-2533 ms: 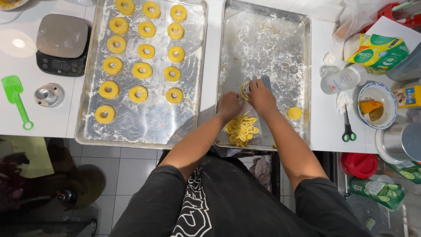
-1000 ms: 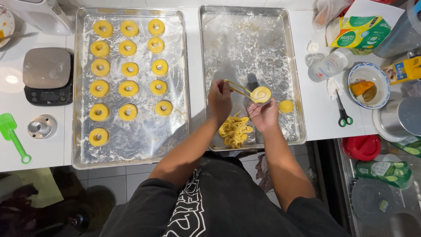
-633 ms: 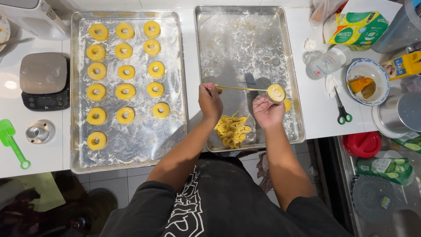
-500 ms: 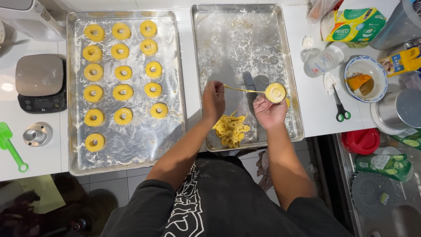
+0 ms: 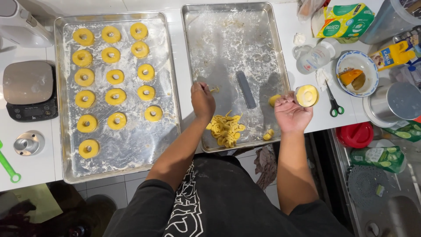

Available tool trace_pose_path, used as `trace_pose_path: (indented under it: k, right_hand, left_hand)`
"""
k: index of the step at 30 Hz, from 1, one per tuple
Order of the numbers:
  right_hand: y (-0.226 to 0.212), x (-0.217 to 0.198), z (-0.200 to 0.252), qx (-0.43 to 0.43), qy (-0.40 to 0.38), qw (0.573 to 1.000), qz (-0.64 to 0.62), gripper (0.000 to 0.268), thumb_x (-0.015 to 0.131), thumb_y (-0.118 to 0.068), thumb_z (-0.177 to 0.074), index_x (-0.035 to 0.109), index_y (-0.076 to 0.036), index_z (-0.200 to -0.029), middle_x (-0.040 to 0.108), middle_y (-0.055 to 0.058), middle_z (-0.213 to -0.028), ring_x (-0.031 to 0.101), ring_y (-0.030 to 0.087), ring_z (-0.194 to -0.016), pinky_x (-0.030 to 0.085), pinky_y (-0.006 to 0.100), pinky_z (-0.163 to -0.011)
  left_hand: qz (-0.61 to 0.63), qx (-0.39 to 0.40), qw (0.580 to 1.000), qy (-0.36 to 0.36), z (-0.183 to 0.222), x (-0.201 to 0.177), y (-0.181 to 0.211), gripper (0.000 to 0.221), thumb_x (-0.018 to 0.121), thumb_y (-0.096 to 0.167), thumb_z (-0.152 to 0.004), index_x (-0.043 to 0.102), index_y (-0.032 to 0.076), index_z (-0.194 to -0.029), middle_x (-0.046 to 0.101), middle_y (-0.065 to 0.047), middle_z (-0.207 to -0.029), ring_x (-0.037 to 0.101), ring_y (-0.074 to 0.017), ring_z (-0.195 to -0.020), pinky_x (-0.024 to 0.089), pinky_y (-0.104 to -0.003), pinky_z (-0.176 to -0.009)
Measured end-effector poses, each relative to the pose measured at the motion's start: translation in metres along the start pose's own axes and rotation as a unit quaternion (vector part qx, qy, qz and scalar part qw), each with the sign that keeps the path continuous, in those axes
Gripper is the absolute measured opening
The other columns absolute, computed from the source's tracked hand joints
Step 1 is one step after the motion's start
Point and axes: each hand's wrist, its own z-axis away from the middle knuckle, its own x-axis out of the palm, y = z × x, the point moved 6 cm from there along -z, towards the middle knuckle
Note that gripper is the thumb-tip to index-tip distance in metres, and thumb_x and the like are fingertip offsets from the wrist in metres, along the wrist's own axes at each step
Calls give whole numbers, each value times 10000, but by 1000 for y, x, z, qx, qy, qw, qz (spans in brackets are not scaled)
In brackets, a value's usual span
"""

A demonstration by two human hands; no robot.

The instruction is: The person is preparing small ring-shaped pastries by flattening dough and using a circular cutter to shape them before placing them on a baking sheet.

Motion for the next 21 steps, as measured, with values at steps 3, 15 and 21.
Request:
trace_pose_path:
  k: [3, 15, 21]
  right_hand:
    - [-11, 11, 8, -12, -4, 999, 36, 308, 623, -463, -898, 616, -160, -946, 505, -14, -846, 506, 175, -814, 429, 336, -780]
    - [69, 168, 99, -391, -231, 412, 790, 356, 641, -366, -1039, 640, -60, -1219, 521, 96, -905, 602, 346, -818, 478, 420, -744]
    - [91, 182, 109, -391, -241, 379, 803, 360, 651, -399, -1032, 637, -79, -1195, 469, 52, -846, 570, 277, -714, 448, 379, -695]
  left_hand:
    - [-71, 73, 995, -16, 4, 9, 2, 85, 656, 55, -906, 688, 130, -931, 541, -32, -916, 605, -281, -951, 491, -342, -874]
    - [719, -308, 514, -352, 79, 85, 56, 748, 328, 631, -1077, 596, 6, -1389, 659, -255, -1286, 666, -389, -1153, 528, -497, -997]
    - [725, -318, 515, -329, 77, 75, 44, 626, 399, 541, -1101, 620, 10, -1348, 683, -272, -1229, 683, -396, -1127, 550, -526, -974]
